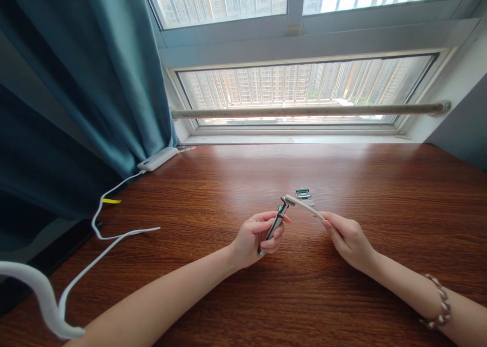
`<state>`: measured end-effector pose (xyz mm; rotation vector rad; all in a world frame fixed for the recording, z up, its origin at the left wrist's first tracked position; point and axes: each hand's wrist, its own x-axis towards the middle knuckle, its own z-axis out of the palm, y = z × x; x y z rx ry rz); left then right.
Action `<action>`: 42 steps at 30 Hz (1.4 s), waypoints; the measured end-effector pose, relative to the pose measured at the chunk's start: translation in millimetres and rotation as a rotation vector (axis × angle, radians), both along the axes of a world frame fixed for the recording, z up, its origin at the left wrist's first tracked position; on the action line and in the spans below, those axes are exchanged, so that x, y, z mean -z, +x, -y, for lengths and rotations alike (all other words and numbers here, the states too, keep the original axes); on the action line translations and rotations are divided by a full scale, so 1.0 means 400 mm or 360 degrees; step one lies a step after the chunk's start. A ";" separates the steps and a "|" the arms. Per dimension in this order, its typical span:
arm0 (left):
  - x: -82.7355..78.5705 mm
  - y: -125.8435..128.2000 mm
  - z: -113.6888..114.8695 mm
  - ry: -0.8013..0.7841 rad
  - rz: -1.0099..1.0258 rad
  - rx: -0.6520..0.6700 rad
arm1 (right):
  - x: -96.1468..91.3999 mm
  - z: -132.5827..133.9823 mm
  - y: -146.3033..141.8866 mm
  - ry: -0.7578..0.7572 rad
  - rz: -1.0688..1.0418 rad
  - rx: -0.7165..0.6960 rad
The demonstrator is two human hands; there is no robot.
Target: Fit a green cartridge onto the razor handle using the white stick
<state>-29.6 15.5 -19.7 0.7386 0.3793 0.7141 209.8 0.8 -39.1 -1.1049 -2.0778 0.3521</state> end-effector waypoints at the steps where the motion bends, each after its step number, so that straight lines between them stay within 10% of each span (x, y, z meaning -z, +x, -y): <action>1: 0.000 0.000 0.000 0.0008 -0.0001 -0.0008 | 0.000 0.000 0.000 0.0001 -0.0021 0.0038; 42: 0.006 0.018 0.001 0.0255 -0.0093 -0.0435 | 0.000 0.002 0.001 0.0160 -0.0042 0.0146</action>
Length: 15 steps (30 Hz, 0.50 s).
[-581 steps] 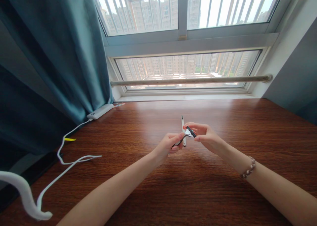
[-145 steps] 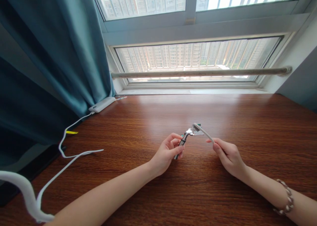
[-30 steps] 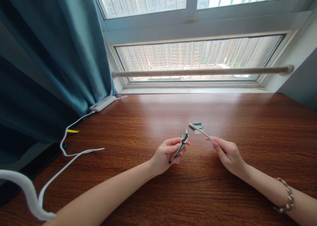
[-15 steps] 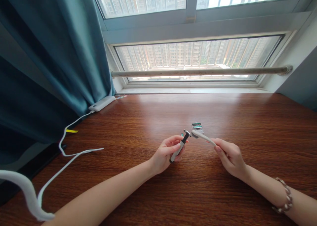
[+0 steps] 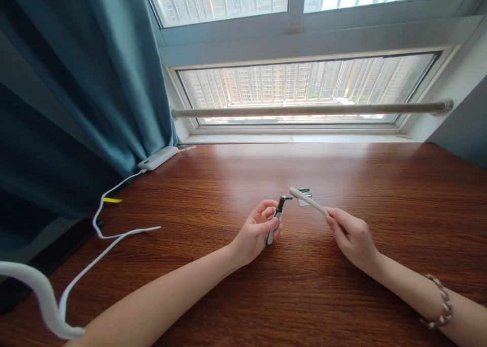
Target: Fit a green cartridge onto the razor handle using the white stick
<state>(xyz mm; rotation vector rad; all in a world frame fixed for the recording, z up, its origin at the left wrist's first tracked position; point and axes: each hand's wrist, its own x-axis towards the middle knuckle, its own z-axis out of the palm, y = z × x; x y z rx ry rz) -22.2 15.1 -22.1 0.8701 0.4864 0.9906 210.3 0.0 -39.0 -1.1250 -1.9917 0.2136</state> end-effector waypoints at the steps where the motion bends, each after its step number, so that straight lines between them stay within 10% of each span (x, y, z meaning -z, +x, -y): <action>1: 0.001 0.000 0.000 0.0009 -0.0003 -0.0014 | -0.001 -0.001 -0.001 -0.0032 -0.0032 0.0050; 15: 0.002 0.004 0.001 0.0116 -0.0101 -0.0100 | -0.005 -0.001 -0.006 -0.0103 -0.0085 -0.0067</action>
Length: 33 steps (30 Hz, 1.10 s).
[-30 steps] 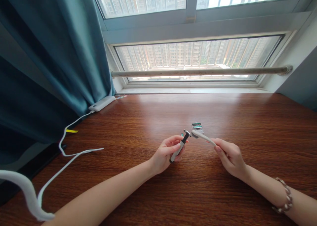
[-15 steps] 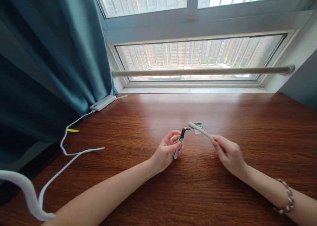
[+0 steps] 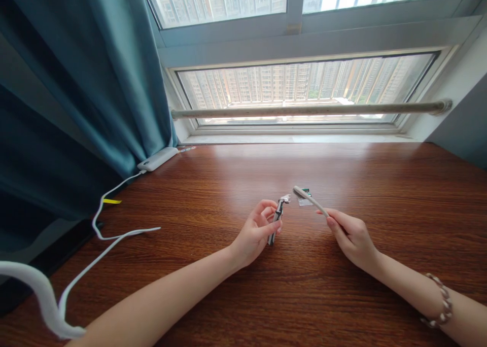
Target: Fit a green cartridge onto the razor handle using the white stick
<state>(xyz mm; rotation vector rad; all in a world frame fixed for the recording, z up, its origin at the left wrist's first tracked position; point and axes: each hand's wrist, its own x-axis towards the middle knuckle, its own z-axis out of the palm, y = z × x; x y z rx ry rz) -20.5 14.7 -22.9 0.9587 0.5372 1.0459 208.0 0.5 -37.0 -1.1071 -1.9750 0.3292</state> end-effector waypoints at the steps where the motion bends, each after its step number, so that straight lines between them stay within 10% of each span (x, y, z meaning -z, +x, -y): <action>1: 0.000 0.000 0.000 0.0005 -0.0006 -0.0003 | -0.001 0.001 0.000 0.0008 0.0018 -0.0059; 33: 0.015 0.000 -0.008 -0.0023 -0.0188 -0.0072 | 0.007 -0.002 0.002 0.0006 0.0050 0.0027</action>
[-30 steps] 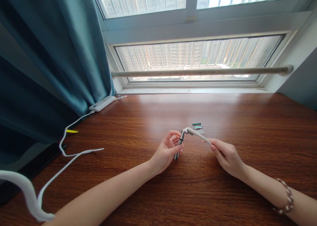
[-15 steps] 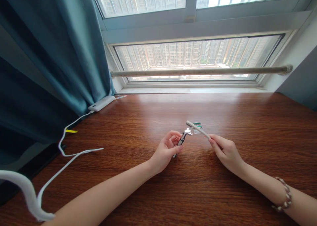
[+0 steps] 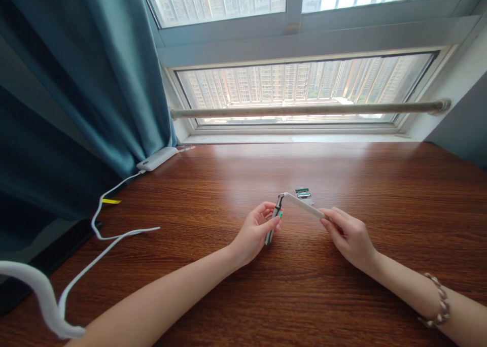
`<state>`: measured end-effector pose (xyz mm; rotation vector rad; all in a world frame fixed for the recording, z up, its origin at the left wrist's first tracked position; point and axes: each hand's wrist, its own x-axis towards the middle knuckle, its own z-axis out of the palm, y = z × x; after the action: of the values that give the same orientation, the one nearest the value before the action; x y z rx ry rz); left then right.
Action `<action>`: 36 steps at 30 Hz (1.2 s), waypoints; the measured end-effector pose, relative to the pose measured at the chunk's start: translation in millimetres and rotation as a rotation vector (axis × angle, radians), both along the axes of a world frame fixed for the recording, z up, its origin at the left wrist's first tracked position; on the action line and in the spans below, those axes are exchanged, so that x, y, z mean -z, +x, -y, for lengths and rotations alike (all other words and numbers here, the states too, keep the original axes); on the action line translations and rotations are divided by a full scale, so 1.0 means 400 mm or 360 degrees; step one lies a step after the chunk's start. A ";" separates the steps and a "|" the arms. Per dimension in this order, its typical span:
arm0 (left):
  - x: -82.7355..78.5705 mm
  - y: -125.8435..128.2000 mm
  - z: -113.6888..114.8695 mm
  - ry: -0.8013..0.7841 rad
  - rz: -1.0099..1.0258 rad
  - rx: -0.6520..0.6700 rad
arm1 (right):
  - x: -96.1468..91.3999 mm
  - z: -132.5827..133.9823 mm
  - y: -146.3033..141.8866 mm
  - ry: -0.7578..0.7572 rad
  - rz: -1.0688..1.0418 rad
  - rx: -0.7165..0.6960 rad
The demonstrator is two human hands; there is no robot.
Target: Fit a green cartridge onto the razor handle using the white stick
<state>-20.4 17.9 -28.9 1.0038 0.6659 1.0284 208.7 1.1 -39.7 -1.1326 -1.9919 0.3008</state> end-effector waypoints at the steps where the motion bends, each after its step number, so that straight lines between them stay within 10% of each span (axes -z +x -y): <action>1: -0.001 0.000 0.000 -0.0016 0.0024 0.0017 | 0.001 0.000 0.000 0.0004 -0.0027 0.0011; 36: -0.021 -0.002 0.006 -0.0140 0.0187 0.0271 | 0.002 -0.001 -0.001 0.0023 0.0150 0.0049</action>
<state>-21.4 15.5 -20.5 0.9001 0.5156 0.8936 208.2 1.3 -40.6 -1.1867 -2.0535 0.2205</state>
